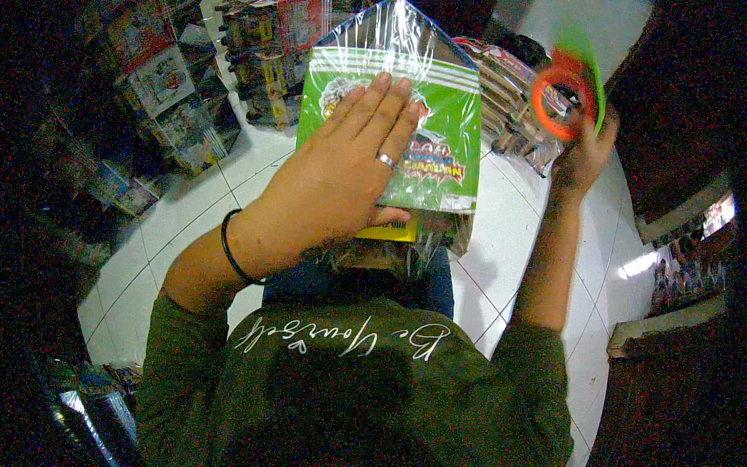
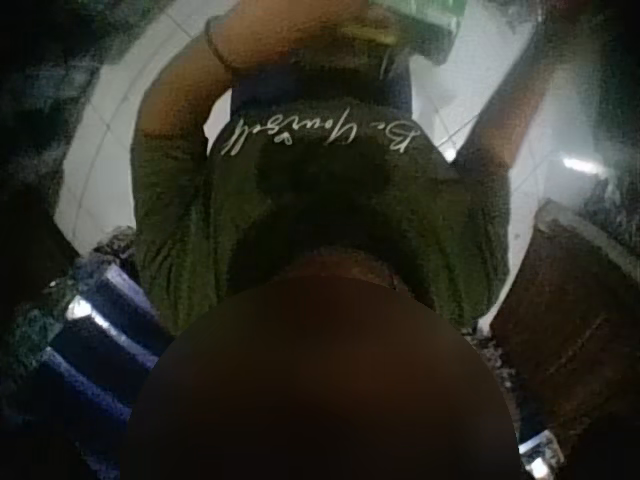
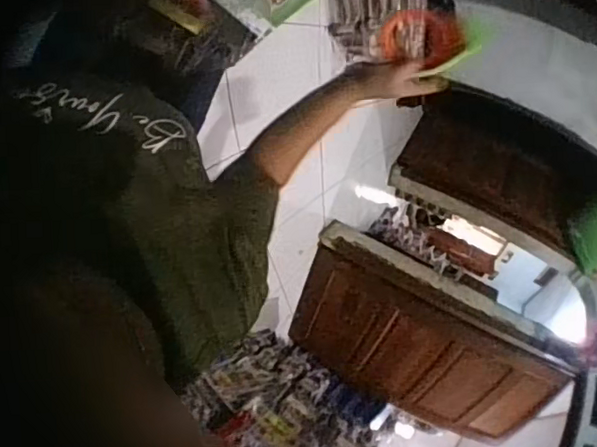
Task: The person sits on the floor and wraps several boxed toy cars in clear plastic bags. They use a handheld tape dispenser to seal the bags, then place the wrapped items into a stack.
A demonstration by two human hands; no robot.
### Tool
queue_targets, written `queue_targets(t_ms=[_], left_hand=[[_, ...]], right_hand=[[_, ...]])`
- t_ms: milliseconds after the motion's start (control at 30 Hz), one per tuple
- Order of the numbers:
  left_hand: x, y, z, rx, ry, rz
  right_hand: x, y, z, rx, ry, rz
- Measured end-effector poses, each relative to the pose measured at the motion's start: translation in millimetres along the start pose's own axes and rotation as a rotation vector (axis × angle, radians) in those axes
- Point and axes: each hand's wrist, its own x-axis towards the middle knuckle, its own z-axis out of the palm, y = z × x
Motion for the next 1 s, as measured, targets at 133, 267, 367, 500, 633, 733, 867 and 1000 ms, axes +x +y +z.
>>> queue_targets(t_ms=[133, 267, 367, 500, 633, 733, 867, 1000], left_hand=[[-7, 9, 2, 0.104, -0.016, -0.017], [-7, 9, 2, 0.074, 0.042, -0.056], [-8, 6, 0, -0.043, 0.113, -0.001], [-10, 3, -1, -0.079, 0.129, 0.021], [-11, 2, -4, -0.051, 0.096, -0.022], [-17, 5, -9, -0.053, -0.021, -0.037], [-28, 11, -10, -0.046, 0.044, -0.017], [-34, 15, -8, -0.146, 0.01, -0.016]], right_hand=[[25, -133, 126, -0.207, -0.903, -0.348], [3, -190, 180, -0.39, -1.534, -0.559], [-5, -198, 181, -0.551, -1.68, -0.556], [0, -214, 198, -0.737, -1.758, -0.526], [12, -234, 223, -0.985, -1.735, -0.405], [26, -204, 161, -0.907, -1.462, -0.755], [8, -172, 48, -0.69, -0.867, -0.035], [-4, -142, -61, -0.969, -1.075, -0.805]])
